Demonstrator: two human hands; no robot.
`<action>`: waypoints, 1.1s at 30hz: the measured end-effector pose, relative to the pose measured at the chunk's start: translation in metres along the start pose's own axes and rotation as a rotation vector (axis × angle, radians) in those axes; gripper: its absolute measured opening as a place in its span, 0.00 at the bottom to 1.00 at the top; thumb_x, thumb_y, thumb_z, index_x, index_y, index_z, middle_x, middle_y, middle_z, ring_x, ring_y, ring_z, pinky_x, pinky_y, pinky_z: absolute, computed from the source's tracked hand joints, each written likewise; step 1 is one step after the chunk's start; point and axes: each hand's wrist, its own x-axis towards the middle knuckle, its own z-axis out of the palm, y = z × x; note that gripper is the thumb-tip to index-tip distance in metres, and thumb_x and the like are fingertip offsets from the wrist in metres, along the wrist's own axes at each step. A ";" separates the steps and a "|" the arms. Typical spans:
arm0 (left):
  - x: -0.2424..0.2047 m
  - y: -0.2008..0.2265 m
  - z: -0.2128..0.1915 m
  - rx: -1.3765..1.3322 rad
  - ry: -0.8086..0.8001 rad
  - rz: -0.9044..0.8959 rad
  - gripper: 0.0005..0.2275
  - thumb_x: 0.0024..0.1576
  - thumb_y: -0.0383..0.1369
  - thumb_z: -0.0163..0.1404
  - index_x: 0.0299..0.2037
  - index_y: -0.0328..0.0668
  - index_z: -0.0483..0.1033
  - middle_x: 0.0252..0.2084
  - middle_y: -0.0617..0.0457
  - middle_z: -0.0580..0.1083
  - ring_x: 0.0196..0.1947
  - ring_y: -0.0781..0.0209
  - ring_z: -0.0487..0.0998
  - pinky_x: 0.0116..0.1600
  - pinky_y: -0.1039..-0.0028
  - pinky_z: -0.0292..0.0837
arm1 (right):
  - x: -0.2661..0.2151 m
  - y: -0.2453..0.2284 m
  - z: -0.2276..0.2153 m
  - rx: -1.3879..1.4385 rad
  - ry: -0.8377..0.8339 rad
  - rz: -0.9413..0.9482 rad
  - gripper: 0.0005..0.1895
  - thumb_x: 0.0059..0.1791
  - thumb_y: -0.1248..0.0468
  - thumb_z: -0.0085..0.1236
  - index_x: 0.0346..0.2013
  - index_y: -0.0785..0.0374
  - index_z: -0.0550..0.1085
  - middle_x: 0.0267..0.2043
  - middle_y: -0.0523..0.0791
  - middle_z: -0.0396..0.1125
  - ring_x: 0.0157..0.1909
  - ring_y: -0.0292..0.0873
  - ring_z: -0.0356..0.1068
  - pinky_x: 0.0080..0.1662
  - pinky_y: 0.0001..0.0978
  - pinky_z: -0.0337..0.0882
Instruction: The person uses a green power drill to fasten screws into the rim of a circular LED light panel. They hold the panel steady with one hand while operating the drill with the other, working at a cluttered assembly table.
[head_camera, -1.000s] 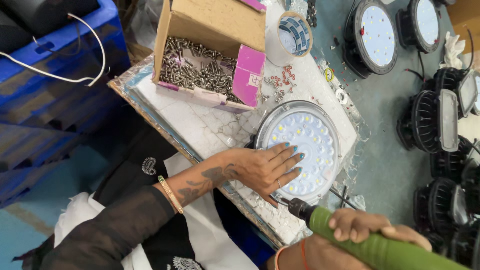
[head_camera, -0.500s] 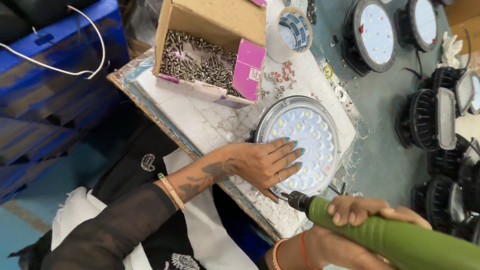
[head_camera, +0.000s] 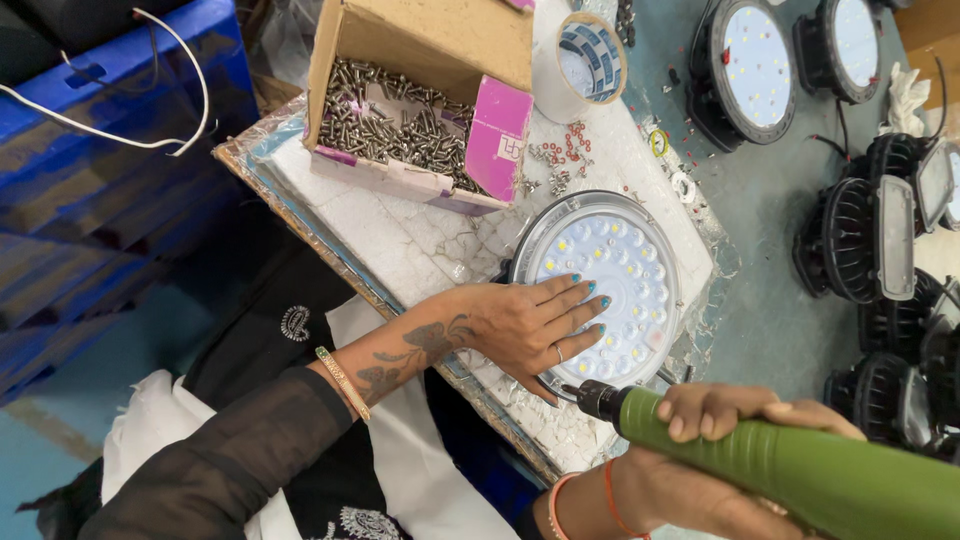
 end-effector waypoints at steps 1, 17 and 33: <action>-0.001 0.000 0.000 0.004 0.000 0.000 0.40 0.55 0.66 0.44 0.52 0.25 0.76 0.56 0.27 0.74 0.56 0.33 0.77 0.64 0.53 0.72 | -0.003 -0.005 0.000 -0.128 -0.002 -0.027 0.43 0.51 0.24 0.45 0.51 0.62 0.57 0.27 0.51 0.55 0.23 0.42 0.55 0.25 0.32 0.59; 0.002 -0.002 -0.003 0.005 -0.046 0.009 0.43 0.50 0.68 0.45 0.52 0.27 0.77 0.56 0.29 0.74 0.57 0.35 0.77 0.62 0.53 0.72 | 0.000 -0.005 0.017 -0.145 -0.017 -0.070 0.42 0.50 0.26 0.45 0.50 0.61 0.56 0.28 0.50 0.55 0.23 0.41 0.54 0.24 0.30 0.58; 0.000 -0.002 -0.002 0.009 -0.027 0.003 0.42 0.50 0.68 0.45 0.53 0.27 0.77 0.56 0.29 0.74 0.57 0.36 0.77 0.63 0.54 0.71 | 0.002 -0.002 0.007 0.085 0.006 -0.007 0.43 0.49 0.25 0.39 0.52 0.63 0.58 0.29 0.52 0.59 0.23 0.42 0.59 0.24 0.31 0.62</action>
